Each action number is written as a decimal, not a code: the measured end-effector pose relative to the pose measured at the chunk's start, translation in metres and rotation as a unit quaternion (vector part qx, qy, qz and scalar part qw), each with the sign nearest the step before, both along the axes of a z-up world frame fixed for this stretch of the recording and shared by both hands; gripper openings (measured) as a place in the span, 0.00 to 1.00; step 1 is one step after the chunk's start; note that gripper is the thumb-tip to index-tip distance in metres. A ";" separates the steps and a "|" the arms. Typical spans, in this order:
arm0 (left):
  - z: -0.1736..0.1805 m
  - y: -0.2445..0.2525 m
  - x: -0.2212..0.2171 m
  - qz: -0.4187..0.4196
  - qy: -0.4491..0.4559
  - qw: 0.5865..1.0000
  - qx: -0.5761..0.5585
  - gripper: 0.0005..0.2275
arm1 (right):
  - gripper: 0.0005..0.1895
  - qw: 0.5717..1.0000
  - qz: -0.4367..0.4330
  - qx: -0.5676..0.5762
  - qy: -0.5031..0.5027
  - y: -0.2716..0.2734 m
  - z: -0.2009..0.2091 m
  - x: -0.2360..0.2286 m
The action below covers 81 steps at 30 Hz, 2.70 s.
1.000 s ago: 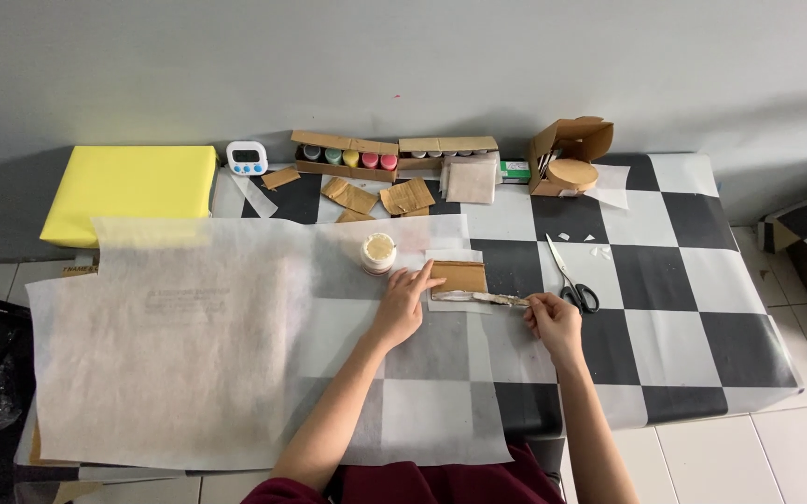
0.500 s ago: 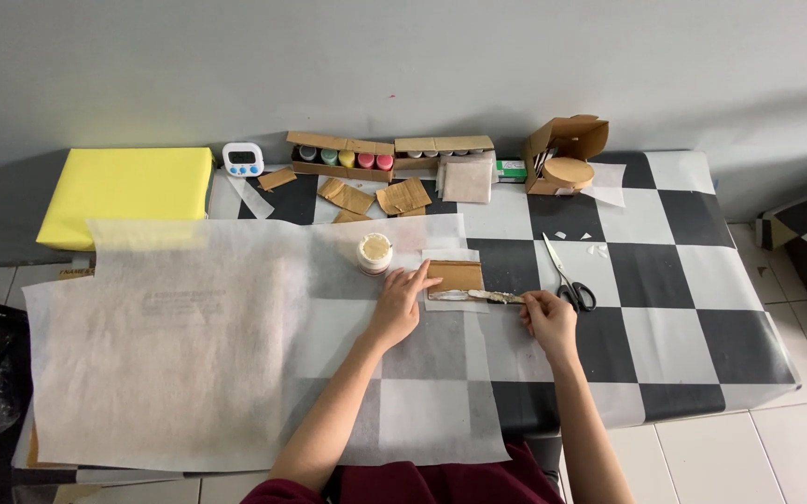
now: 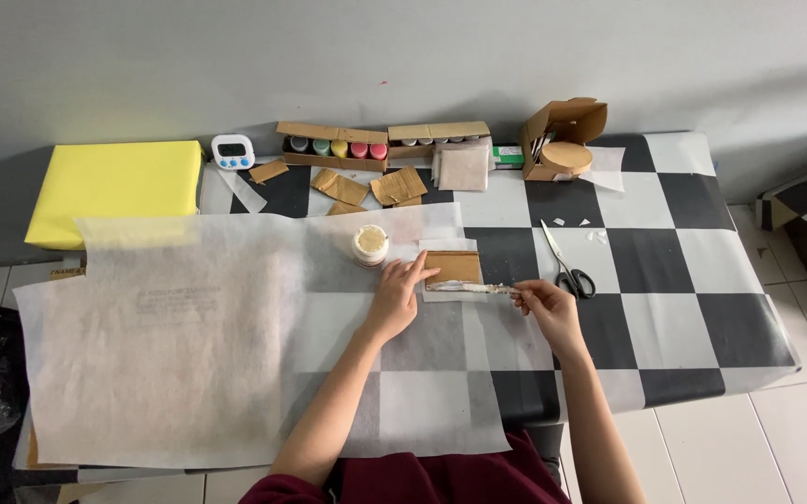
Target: Applying adhesive to a cardboard frame and attaching a small sheet of paper to it using scissors and a glue applicator.
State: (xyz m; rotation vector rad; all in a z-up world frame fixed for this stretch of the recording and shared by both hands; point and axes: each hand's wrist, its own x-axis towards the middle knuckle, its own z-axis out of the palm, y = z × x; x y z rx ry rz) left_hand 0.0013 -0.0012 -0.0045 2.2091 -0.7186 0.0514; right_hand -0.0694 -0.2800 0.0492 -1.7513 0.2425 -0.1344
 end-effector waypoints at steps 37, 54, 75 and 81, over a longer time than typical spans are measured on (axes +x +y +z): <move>-0.006 0.001 -0.001 0.008 -0.006 1.000 0.005 0.36 | 0.12 0.982 -0.014 -0.185 0.043 -0.009 -0.031 0.022; -0.002 0.003 0.000 -0.006 0.003 1.000 0.002 0.36 | 0.12 0.975 -0.013 -0.222 0.013 -0.002 -0.033 0.019; -0.003 0.001 0.000 0.002 -0.007 1.000 0.004 0.36 | 0.10 0.964 -0.023 -0.265 0.013 -0.009 -0.057 0.028; -0.001 0.001 -0.001 0.004 -0.004 1.000 -0.001 0.34 | 0.10 0.954 -0.031 -0.295 0.029 -0.015 -0.049 0.023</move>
